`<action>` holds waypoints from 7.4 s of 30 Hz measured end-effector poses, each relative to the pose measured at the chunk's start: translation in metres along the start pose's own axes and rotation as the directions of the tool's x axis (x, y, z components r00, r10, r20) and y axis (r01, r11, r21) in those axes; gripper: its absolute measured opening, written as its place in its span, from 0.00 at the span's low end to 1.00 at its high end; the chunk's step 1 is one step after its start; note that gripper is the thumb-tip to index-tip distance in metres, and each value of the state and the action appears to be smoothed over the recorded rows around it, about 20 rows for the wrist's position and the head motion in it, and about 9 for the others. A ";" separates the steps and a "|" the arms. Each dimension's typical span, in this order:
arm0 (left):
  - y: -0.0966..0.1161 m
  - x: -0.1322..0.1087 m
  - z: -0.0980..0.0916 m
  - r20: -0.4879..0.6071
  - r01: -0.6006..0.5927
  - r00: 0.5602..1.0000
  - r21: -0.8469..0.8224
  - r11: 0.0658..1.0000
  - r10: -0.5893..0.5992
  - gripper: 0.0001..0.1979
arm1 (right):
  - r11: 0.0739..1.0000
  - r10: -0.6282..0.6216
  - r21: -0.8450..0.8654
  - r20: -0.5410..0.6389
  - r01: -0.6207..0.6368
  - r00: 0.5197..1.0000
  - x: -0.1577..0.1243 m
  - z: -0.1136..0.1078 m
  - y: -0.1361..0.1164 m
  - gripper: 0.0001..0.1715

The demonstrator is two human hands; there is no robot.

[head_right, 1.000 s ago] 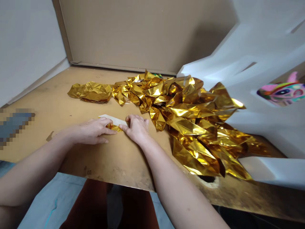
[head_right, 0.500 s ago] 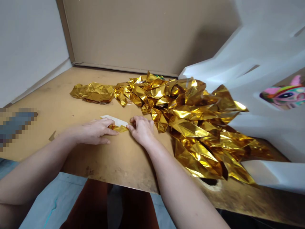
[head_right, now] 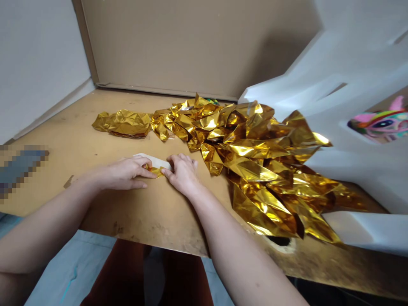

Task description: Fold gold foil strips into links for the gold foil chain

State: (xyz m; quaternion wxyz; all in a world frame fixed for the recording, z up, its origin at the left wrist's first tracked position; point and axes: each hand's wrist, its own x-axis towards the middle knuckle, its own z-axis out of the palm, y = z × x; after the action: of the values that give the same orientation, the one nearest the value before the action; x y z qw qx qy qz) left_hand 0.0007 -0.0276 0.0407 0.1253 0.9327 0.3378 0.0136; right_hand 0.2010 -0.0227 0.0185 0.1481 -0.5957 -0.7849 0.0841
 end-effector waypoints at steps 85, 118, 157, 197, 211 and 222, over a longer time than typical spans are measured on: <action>-0.013 0.016 0.014 -0.188 0.097 0.978 0.050 0.994 -0.086 0.09 | 0.898 -0.284 -0.357 -0.026 0.256 0.958 -0.004 -0.011 0.006 0.17; -0.015 0.027 0.032 -0.201 -0.093 0.976 -0.025 0.995 0.086 0.22 | 0.939 -0.236 -0.220 0.150 0.265 0.960 -0.015 -0.014 -0.007 0.19; -0.027 0.012 0.007 -0.166 0.085 0.984 0.097 0.992 -0.068 0.10 | 0.896 -0.404 -0.117 0.188 0.429 0.895 -0.015 -0.002 -0.017 0.28; -0.032 0.003 0.004 -0.184 0.111 0.977 -0.001 0.994 -0.109 0.09 | 0.944 -0.265 -0.135 0.235 0.301 0.935 -0.018 -0.026 -0.011 0.15; -0.018 0.017 0.018 -0.218 -0.069 0.974 -0.025 0.997 0.062 0.14 | 0.940 -0.256 -0.162 0.248 0.301 0.934 -0.017 -0.023 -0.014 0.17; -0.020 0.018 0.020 -0.203 -0.078 0.977 -0.049 0.996 0.067 0.15 | 0.931 -0.351 -0.043 0.167 0.363 0.921 -0.013 -0.005 -0.023 0.22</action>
State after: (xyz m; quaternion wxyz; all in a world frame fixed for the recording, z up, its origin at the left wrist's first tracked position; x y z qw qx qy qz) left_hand 0.0040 -0.0055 0.0154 0.1161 0.9344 0.3140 0.1221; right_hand 0.1850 -0.0419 0.0284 0.0773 -0.4392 -0.8920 0.0735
